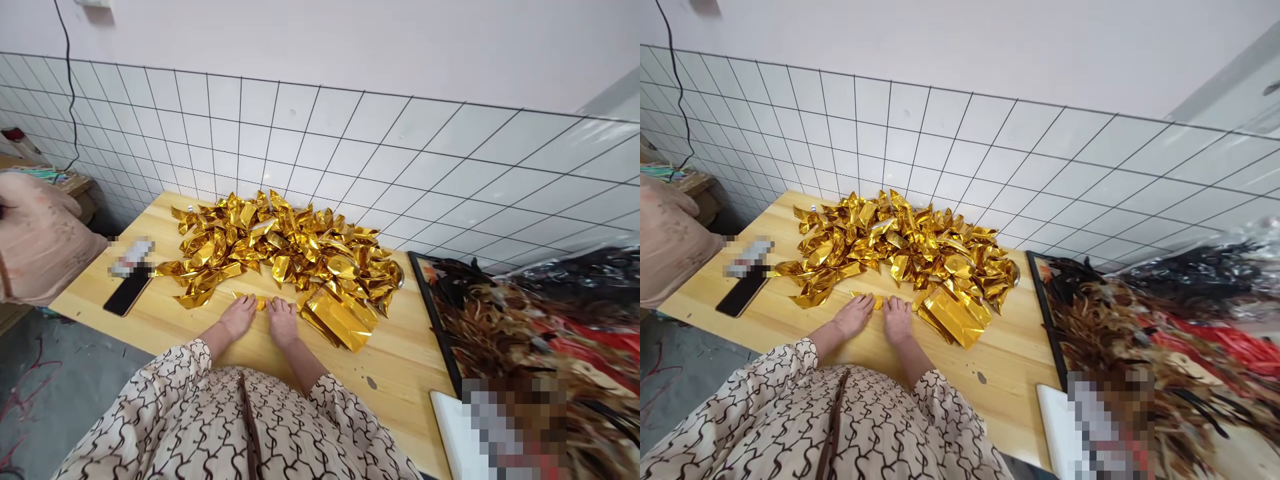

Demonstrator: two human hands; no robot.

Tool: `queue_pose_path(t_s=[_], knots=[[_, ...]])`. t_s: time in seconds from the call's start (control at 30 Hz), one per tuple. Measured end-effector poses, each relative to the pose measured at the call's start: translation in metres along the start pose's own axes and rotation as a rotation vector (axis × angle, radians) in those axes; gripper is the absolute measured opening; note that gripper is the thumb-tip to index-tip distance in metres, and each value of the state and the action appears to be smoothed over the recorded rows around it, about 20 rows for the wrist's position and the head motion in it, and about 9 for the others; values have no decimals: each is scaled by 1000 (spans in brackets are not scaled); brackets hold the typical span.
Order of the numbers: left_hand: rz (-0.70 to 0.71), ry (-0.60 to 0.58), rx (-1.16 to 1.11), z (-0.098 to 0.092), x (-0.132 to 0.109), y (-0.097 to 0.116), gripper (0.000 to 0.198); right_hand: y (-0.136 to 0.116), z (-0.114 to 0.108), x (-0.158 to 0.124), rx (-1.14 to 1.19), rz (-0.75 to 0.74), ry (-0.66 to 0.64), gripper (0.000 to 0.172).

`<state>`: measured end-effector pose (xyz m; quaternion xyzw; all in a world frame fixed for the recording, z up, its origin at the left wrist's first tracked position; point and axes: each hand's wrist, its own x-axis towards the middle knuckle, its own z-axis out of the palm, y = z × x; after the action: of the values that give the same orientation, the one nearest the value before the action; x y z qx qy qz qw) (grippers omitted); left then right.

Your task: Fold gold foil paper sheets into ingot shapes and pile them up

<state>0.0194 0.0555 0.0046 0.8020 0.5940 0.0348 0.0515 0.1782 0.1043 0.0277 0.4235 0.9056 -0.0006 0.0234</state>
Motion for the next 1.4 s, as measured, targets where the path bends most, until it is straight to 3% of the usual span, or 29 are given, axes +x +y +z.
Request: queue_pose_path(t_s=[0.3,0.5,0.73,1.17,1.4], knots=[[-14,-10,0,-2,1,-1,43,-14,8,8,113,-179,51,58],[-61,-2,-61,-3,-4,-2,44,-10,15,-2,149,-140,7,59],[-139,48,-173,-6,-21,-21,42,-6,7,-7,195,-52,-25,56],[-194,-28,-149,-35,-7,-24,16,-2,-10,10,165,-105,13,30],[-118,-48,-74,-33,-3,-28,18,-2,-15,18,103,-154,22,22]])
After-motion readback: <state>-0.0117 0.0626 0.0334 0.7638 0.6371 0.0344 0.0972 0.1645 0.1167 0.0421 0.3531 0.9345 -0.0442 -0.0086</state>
